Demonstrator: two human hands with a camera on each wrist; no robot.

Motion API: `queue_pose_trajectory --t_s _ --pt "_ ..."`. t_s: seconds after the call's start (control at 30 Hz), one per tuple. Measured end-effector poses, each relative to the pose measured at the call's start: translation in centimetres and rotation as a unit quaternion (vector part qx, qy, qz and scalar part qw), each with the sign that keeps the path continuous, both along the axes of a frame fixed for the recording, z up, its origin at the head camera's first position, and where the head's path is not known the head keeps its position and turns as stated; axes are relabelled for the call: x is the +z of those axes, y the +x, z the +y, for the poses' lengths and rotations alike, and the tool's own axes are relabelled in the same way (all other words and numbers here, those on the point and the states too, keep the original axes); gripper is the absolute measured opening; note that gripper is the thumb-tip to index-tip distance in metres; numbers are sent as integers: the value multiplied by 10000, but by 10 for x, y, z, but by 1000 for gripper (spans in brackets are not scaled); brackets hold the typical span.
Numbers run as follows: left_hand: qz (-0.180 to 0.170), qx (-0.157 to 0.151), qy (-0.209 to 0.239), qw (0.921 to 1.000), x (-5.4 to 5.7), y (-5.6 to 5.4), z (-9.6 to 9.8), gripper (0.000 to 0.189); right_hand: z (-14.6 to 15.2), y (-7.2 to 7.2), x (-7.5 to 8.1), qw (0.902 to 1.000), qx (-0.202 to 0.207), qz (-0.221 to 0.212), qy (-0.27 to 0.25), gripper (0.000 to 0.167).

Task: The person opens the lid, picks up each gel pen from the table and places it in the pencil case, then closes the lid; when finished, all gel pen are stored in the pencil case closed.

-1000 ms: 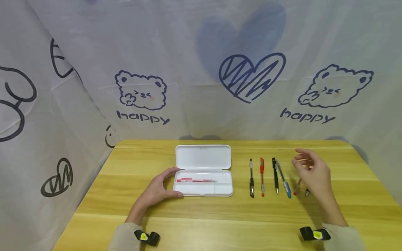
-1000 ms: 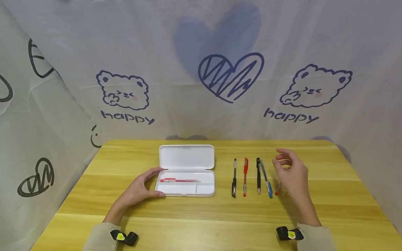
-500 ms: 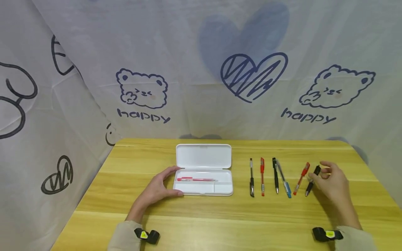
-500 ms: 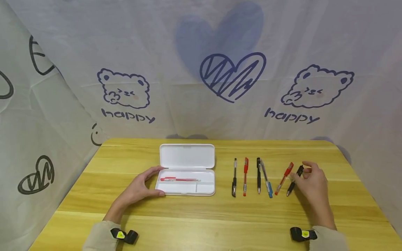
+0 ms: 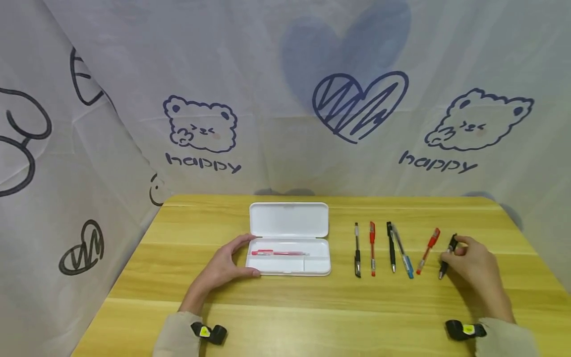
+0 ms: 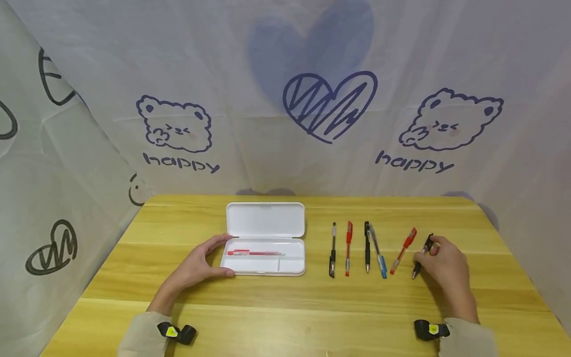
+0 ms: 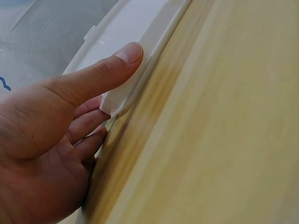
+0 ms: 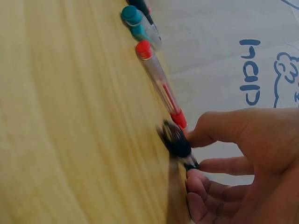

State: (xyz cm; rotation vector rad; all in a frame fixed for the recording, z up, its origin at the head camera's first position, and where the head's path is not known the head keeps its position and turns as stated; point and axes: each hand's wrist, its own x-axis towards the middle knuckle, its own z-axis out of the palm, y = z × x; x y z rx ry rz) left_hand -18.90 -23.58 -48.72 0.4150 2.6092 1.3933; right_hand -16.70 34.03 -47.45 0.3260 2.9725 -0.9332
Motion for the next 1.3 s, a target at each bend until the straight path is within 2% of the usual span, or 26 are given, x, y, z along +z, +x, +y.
queue_pose_trajectory --t_s 0.2,0.47,0.63,0.73,0.97,1.2,1.3 --pt "13 -19 29 10000 -1 0 -1 91 -4 0 -2 9994 -123 226 248 66" --pt "-9 -13 40 10000 -3 0 -1 91 -2 3 -4 9987 -392 284 157 55" --pt "-32 -11 61 10000 -2 1 -1 90 -1 4 -2 9975 -350 613 -95 48" --pt "-6 -30 87 10000 -1 1 -1 90 -5 3 2 9958 -300 744 -430 48" --pt "-6 -30 39 10000 1 0 -1 92 -32 -2 11 9863 566 850 -1293 44" --pt "14 -54 44 10000 0 0 -2 90 -72 -4 18 9714 1347 999 -1681 41" --pt "25 -81 101 9999 0 0 -2 90 -90 -3 21 9679 1509 1131 -1664 37"
